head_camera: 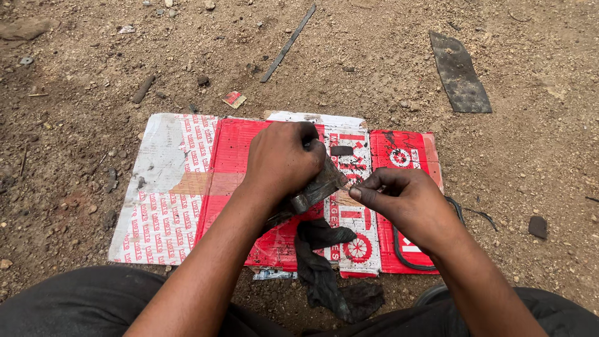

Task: The person works on a metal mechanical component on a cardboard sheet, removing small parts, scraping debris, and reassembling bits by hand.

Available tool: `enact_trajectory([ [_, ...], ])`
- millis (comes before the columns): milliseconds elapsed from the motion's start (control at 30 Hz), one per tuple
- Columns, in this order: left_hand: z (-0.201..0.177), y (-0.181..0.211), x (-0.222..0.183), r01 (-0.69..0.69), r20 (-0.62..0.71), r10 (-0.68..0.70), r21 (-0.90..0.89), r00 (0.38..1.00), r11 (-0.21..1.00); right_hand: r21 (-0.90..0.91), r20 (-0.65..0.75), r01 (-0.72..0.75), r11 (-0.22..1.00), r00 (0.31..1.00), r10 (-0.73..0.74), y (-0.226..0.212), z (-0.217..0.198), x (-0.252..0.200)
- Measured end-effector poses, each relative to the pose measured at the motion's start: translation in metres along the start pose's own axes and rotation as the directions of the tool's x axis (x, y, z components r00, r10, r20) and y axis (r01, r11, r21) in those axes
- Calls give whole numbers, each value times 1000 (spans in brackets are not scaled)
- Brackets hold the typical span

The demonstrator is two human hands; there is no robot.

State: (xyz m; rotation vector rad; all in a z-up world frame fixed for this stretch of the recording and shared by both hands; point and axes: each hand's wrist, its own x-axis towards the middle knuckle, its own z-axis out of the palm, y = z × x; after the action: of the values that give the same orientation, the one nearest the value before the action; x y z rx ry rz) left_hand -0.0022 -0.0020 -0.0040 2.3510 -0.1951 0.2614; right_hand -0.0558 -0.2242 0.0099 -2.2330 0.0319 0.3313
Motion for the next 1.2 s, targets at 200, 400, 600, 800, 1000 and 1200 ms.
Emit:
enact_trajectory([
  [200, -1, 6, -3, 69, 3, -69, -7, 998, 998, -50, -117, 1, 999, 993, -7, -5, -1, -2],
  [400, -3, 5, -1, 89, 22, -89, 10, 996, 996, 229, -71, 57, 972, 997, -42, 7, 11, -1],
  [600, -5, 2, 0, 122, 20, -122, -5, 992, 992, 448, -30, -121, 886, 988, 149, 16, -20, 4],
  [800, -8, 10, 0, 93, -9, -93, -12, 996, 996, 237, -126, 60, 970, 992, -31, 21, -1, 23],
  [1000, -5, 8, 1, 162, 54, -163, 26, 985, 987, 475, 23, -55, 879, 998, 50, 27, -15, 6],
  [1200, -8, 1, -1, 195, 19, -195, -12, 981, 981, 483, 23, -146, 863, 988, 155, 17, -21, 18],
])
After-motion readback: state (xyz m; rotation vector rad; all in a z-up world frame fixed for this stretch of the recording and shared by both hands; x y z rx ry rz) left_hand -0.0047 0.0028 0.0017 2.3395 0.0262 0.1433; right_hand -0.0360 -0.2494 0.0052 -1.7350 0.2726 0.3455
